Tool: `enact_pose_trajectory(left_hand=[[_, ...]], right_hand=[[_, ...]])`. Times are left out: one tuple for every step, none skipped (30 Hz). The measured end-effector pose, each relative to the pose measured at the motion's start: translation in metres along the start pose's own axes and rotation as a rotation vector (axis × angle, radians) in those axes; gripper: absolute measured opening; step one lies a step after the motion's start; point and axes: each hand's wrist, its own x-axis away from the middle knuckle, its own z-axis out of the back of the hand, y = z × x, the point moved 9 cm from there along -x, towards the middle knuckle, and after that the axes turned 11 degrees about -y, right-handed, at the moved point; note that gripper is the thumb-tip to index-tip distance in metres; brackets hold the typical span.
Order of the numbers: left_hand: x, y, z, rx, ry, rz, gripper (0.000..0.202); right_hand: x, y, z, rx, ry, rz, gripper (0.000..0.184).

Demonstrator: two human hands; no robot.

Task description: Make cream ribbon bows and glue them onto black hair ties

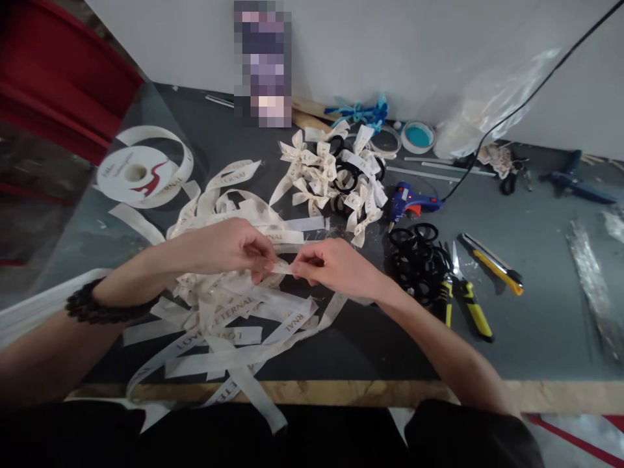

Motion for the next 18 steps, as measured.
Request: enact_pose_trajectory(left_hand=[[-0.003, -0.005, -0.002, 0.032, -0.019, 0.0, 0.017], [-0.005, -0.009, -0.004, 0.047, -0.03, -0.006, 0.016], [-0.007, -0.01, -0.004, 0.061, -0.03, -0.011, 0.015], [-0.008, -0.011, -0.003, 0.064, -0.021, -0.01, 0.015], [-0.007, -0.01, 0.0, 0.062, -0.009, -0.006, 0.015], [-0.006, -0.008, 0.003, 0.055, 0.002, 0.003, 0.015], [-0.004, -0.005, 0.007, 0.041, 0.01, 0.013, 0.016], [-0.001, -0.002, 0.01, 0.026, 0.013, 0.023, 0.015], [0.002, 0.002, 0.015, 0.007, 0.014, 0.03, 0.015], [0.004, 0.007, 0.019, -0.014, 0.015, 0.033, 0.015], [0.007, 0.011, 0.024, -0.031, 0.028, 0.037, 0.015], [0.009, 0.014, 0.029, -0.052, 0.049, 0.042, 0.014], [0.01, 0.016, 0.034, -0.078, 0.067, 0.052, 0.014], [0.01, 0.018, 0.038, -0.108, 0.083, 0.067, 0.015], [0.009, 0.019, 0.04, -0.142, 0.086, 0.085, 0.016], [0.006, 0.019, 0.04, -0.166, 0.064, 0.104, 0.016], [0.003, 0.018, 0.039, -0.184, 0.04, 0.123, 0.016], [0.0, 0.018, 0.037, -0.2, 0.016, 0.139, 0.016]], right_hand=[[-0.003, 0.007, -0.003, -0.027, -0.023, -0.008, 0.027], [-0.006, 0.013, -0.004, -0.052, -0.044, -0.012, 0.027], [-0.009, 0.018, -0.005, -0.074, -0.061, -0.012, 0.027], [-0.011, 0.02, -0.004, -0.095, -0.072, -0.005, 0.028], [-0.012, 0.021, -0.002, -0.11, -0.075, 0.003, 0.029], [-0.012, 0.02, 0.001, -0.114, -0.075, 0.01, 0.03], [-0.009, 0.017, 0.005, -0.107, -0.07, 0.016, 0.031], [-0.006, 0.013, 0.009, -0.086, -0.061, 0.021, 0.032], [-0.001, 0.007, 0.015, -0.057, -0.049, 0.027, 0.032], [0.005, 0.0, 0.021, -0.014, -0.029, 0.035, 0.031], [0.011, -0.006, 0.028, 0.03, -0.006, 0.045, 0.029], [0.015, -0.01, 0.035, 0.086, 0.022, 0.039, 0.028], [0.019, -0.011, 0.042, 0.138, 0.049, 0.017, 0.028], [0.02, -0.011, 0.046, 0.165, 0.053, 0.011, 0.028], [0.02, -0.01, 0.048, 0.174, 0.042, 0.003, 0.028], [0.019, -0.007, 0.049, 0.17, 0.031, -0.004, 0.028], [0.018, -0.005, 0.049, 0.159, 0.018, -0.003, 0.028], [0.017, -0.003, 0.049, 0.152, 0.011, 0.0, 0.027]])
